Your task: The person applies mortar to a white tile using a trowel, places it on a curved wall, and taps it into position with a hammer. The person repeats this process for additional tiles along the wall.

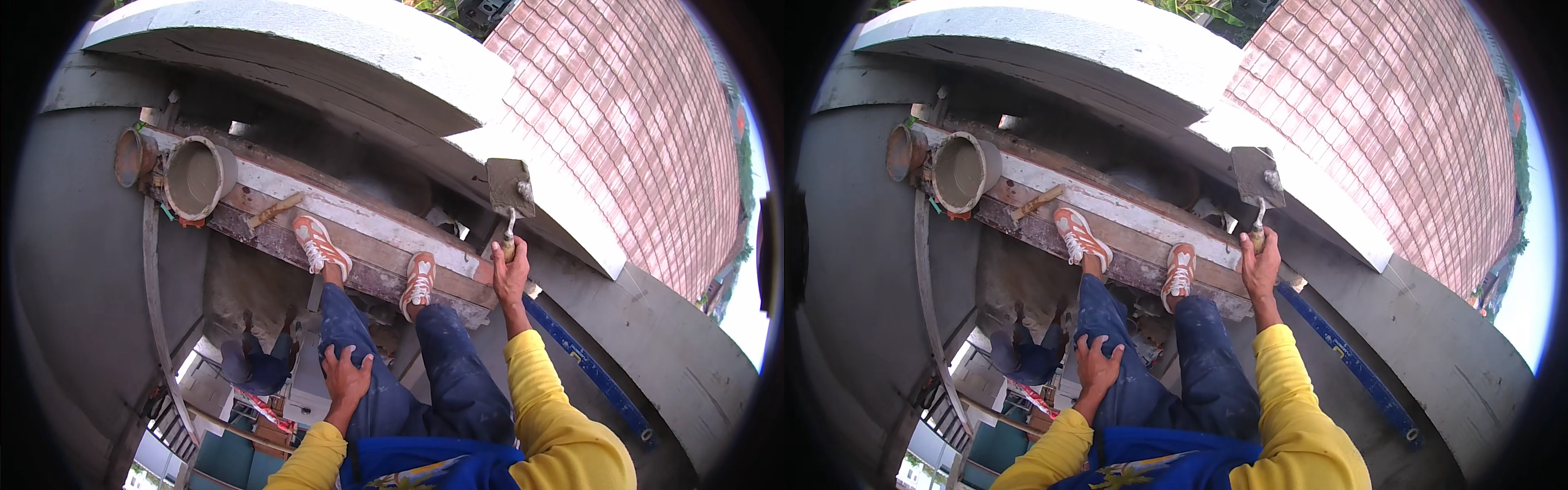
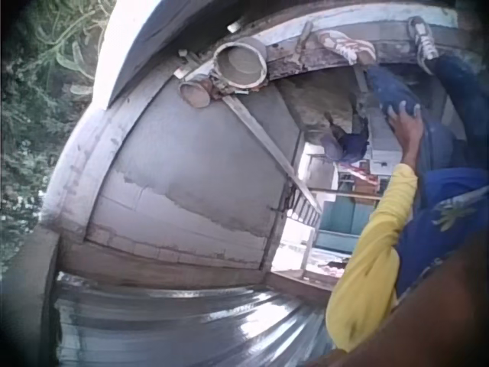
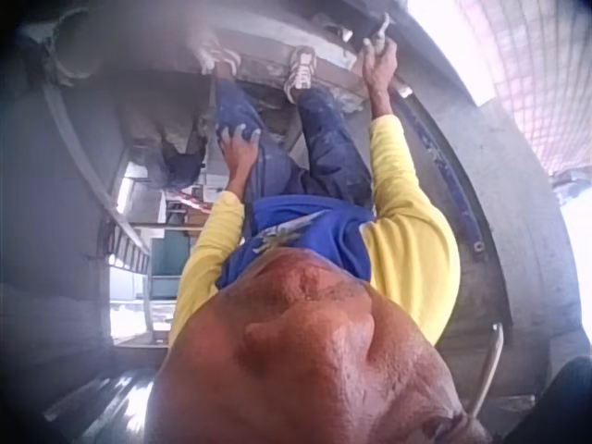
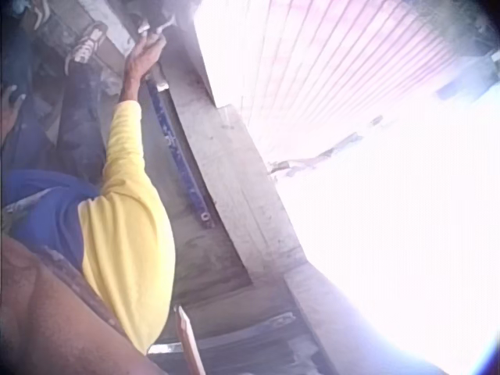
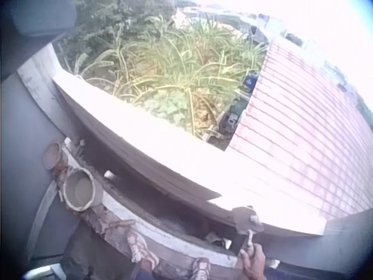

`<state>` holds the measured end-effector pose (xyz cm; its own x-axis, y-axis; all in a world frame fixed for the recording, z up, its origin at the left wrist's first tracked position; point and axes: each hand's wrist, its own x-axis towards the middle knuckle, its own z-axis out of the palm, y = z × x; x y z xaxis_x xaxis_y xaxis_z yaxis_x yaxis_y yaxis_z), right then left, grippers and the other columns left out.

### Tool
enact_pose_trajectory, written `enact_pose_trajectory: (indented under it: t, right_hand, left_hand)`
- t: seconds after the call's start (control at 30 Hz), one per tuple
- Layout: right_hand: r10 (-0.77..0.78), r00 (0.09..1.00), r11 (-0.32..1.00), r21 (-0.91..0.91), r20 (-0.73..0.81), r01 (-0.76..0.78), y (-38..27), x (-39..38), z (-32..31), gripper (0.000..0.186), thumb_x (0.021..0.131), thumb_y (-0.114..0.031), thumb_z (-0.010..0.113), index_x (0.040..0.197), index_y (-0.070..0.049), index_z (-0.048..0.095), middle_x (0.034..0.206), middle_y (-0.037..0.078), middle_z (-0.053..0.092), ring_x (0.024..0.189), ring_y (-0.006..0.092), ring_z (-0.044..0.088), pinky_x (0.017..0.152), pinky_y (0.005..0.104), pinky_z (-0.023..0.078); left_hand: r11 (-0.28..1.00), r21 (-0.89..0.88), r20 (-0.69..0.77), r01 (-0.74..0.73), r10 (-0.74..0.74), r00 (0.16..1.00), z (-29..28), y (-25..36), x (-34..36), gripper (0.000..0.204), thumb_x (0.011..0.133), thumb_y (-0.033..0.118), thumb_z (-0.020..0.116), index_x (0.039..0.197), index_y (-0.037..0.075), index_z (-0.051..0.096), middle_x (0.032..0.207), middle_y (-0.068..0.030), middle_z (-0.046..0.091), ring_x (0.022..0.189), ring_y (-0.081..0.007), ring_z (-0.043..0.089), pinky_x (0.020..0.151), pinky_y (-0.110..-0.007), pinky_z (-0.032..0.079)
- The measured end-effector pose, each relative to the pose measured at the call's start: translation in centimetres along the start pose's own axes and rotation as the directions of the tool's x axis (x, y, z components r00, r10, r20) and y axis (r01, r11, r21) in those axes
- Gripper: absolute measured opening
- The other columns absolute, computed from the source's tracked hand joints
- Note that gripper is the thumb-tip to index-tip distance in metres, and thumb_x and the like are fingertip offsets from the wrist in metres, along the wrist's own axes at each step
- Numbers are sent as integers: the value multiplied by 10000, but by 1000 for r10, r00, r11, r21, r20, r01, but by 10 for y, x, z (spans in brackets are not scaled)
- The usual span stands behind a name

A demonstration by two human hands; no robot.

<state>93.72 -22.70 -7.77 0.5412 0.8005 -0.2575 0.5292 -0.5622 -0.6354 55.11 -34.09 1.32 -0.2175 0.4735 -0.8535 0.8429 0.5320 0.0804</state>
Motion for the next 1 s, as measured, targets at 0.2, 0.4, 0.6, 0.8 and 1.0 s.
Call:
enact_pose_trajectory:
  t: [0.2,0.4,0.6,0.8,1.0]
  right_hand:
    - [-212,955,969,-172,-209,177,-58,24,-14,417,1026,-188,705,1395,-35,585,1198,215,663,1065,366,672,836,462,567]
    - [-289,957,823,-504,27,263,-110,65,-34,489,1013,-138,670,1475,-30,549,1224,170,604,1105,352,624,877,464,584]
    - [-293,939,625,-707,179,330,-108,92,-37,573,932,-43,623,1496,8,536,1220,157,625,1073,330,680,824,422,637]
    - [-197,980,553,-824,8,118,-61,116,-63,479,985,-92,596,1454,1,559,1228,179,625,1105,332,693,815,441,631]
    - [367,901,916,257,-231,-308,-89,53,-26,386,1043,-180,561,1379,10,564,850,111,641,672,228,686,595,365,577]
  left_hand:
    - [999,50,-19,-17,18,1000,-3,3,-1,573,923,480,790,1387,159,693,1608,-208,420,1443,-471,447,1124,-573,475]
    - [995,78,0,-57,57,998,-14,7,2,590,923,496,783,1397,159,686,1616,-205,422,1458,-470,432,1134,-581,464]
    - [980,175,37,-97,92,995,-43,44,3,594,931,511,767,1401,158,684,1637,-194,414,1491,-459,392,1143,-586,455]
    - [973,185,81,-141,128,988,-83,38,28,586,935,499,767,1406,160,681,1624,-184,444,1497,-440,405,1171,-565,434]
    - [953,174,133,-248,227,965,-132,16,61,582,951,481,758,1406,127,676,1576,-196,506,1452,-433,472,1183,-520,433]
